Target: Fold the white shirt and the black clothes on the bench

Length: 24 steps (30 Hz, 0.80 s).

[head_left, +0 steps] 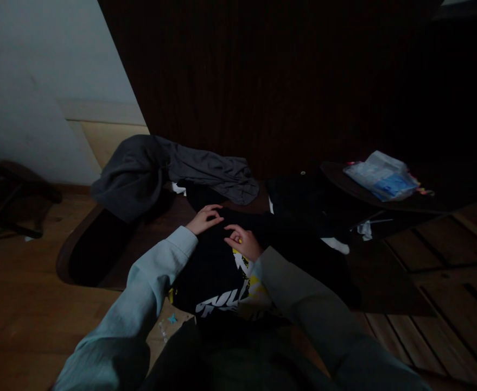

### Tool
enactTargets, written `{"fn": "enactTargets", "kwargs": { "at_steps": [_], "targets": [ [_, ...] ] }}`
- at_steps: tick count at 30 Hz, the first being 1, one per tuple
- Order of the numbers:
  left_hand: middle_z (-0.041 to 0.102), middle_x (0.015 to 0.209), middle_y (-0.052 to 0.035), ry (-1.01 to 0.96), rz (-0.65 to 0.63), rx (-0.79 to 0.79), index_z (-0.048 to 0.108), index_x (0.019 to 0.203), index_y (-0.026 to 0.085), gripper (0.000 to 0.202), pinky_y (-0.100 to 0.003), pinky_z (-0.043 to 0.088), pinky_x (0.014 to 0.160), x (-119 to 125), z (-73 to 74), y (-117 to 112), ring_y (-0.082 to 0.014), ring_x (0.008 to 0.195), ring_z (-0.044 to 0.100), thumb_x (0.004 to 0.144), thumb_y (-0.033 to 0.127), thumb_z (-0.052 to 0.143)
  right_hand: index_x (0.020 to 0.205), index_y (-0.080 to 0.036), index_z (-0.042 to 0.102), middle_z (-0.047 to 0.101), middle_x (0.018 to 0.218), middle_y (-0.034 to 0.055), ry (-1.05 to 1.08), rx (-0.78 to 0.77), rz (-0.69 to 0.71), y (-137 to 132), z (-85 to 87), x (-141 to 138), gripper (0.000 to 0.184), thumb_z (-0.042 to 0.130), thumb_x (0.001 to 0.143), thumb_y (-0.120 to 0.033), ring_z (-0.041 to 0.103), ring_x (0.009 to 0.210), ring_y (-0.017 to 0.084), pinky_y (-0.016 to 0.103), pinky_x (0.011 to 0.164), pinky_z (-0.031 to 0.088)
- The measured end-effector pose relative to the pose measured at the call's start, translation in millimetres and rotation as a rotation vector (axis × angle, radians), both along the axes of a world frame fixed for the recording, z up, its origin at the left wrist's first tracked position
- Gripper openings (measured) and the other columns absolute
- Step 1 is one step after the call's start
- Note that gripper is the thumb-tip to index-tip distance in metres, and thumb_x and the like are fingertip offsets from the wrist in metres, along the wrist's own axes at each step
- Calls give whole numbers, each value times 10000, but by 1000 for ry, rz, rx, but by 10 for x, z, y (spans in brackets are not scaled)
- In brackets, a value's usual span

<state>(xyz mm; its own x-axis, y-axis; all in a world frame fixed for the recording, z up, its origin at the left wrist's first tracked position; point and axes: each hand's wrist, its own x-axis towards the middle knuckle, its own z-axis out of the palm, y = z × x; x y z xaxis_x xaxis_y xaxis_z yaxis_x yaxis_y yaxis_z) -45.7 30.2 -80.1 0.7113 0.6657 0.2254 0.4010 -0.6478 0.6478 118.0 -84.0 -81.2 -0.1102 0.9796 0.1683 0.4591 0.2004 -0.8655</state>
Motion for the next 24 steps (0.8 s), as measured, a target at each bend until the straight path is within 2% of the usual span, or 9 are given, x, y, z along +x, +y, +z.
{"fn": "enactTargets", "kwargs": {
  "at_steps": [4,9,16,19,24],
  "targets": [
    [471,1226,-84,47,-46,6,571,694,168,141,-398,298,978,2,-12,20,-211,1142,404,738,301,556,1000,-181,525,544,611,-50,45,-39,19,0,5,6,346,596,669,-252,429,474,61,186,491,356],
    [482,1213,-82,2,6,-17,541,712,172,91,-405,302,974,-40,-56,101,-202,1137,407,731,258,561,1024,-187,541,461,548,-77,-7,-74,124,-28,6,34,390,627,655,-279,396,467,56,179,485,336],
    [521,1148,-84,-12,84,14,510,700,174,70,-411,335,943,-98,-83,174,-202,1085,445,735,228,539,839,-163,627,427,523,-71,-125,-39,312,-30,60,91,215,648,638,-238,417,491,57,185,542,348],
    [533,1119,-89,-12,120,46,508,709,173,52,-408,351,927,-111,-85,178,-201,1054,466,738,212,526,790,-161,628,403,503,-74,-112,-50,289,-22,46,99,142,616,658,-212,403,481,57,185,527,333],
    [541,1095,-95,18,174,115,538,723,170,68,-417,361,916,-180,-56,189,-221,1043,471,731,238,540,804,-176,608,398,540,-64,-33,-54,103,-6,-4,86,121,537,709,-200,365,474,56,179,480,304]
  ]
}}
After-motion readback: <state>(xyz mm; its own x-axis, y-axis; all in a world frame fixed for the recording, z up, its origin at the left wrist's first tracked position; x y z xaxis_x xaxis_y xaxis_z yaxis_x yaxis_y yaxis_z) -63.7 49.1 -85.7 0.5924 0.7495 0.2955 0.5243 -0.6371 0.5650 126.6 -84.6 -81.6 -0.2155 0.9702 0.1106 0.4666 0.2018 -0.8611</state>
